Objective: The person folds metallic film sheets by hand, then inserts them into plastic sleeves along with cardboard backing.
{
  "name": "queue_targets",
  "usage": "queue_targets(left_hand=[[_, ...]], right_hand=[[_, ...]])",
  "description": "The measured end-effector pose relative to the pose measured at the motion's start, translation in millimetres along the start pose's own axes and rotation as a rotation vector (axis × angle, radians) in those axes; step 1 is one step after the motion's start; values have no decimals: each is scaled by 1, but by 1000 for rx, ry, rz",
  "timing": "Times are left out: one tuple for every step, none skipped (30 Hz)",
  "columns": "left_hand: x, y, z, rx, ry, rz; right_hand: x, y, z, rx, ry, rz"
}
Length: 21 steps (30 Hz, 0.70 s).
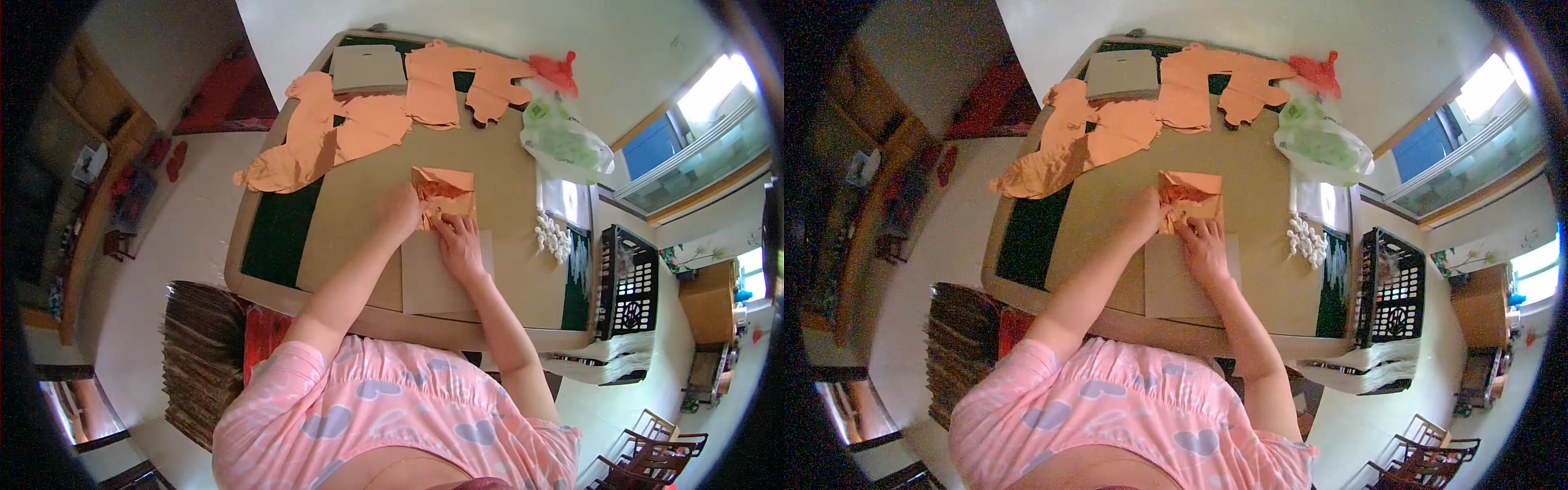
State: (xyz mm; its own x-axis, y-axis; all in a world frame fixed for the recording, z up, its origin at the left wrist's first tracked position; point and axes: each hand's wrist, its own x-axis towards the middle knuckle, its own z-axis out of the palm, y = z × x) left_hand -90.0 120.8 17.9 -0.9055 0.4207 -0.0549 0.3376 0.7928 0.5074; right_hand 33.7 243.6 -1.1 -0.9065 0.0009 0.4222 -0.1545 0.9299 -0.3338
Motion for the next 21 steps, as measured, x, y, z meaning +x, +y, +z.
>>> queue_targets(left_hand=[[-1,1,2,12,38,10],[-2,1,4,24,75,19],[-3,1,7,36,112,29],[-1,-1,14,49,104,40],[3,-3,22,63,97,51],[5,-3,26,77,90,60],[8,-3,30,42,102,20],[10,-1,34,7,116,-20],[12,0,35,-29,129,-60],[13,-1,35,-72,125,-79],[13,-3,35,-116,120,-99],[14,-5,34,-159,117,-118],[20,-13,42,-229,118,-104],[28,-22,51,-299,119,-89],[33,-26,50,-369,120,-71],[39,-29,47,-367,13,-78],[45,-32,45,-364,-97,-86],[46,-30,40,-360,-208,-94],[44,-27,38,-337,-203,-86],[42,-24,35,-316,-196,-77],[43,-22,34,-296,-187,-66]], right_hand=[[0,1,1,-1,2,-3],[0,1,1,-2,4,-6],[0,1,0,-19,-1,-9],[0,0,-2,-35,-7,-12],[1,0,-3,-51,-12,-16],[1,0,-2,-50,-7,-17],[1,0,-2,-49,-1,-20],[1,0,-1,-47,5,-22],[1,1,0,-44,8,-22],[0,2,1,-41,12,-22],[-1,3,2,-38,15,-22],[-1,4,2,-37,21,-29],[-2,5,3,-35,27,-38],[-1,6,4,-35,33,-46],[-1,6,4,-38,33,-45],[0,6,3,-41,33,-43],[-1,5,3,-43,31,-39],[-2,4,3,-39,36,-37],[-2,3,2,-36,42,-37],[-2,3,1,-34,47,-39],[-1,4,2,-43,30,-37]])
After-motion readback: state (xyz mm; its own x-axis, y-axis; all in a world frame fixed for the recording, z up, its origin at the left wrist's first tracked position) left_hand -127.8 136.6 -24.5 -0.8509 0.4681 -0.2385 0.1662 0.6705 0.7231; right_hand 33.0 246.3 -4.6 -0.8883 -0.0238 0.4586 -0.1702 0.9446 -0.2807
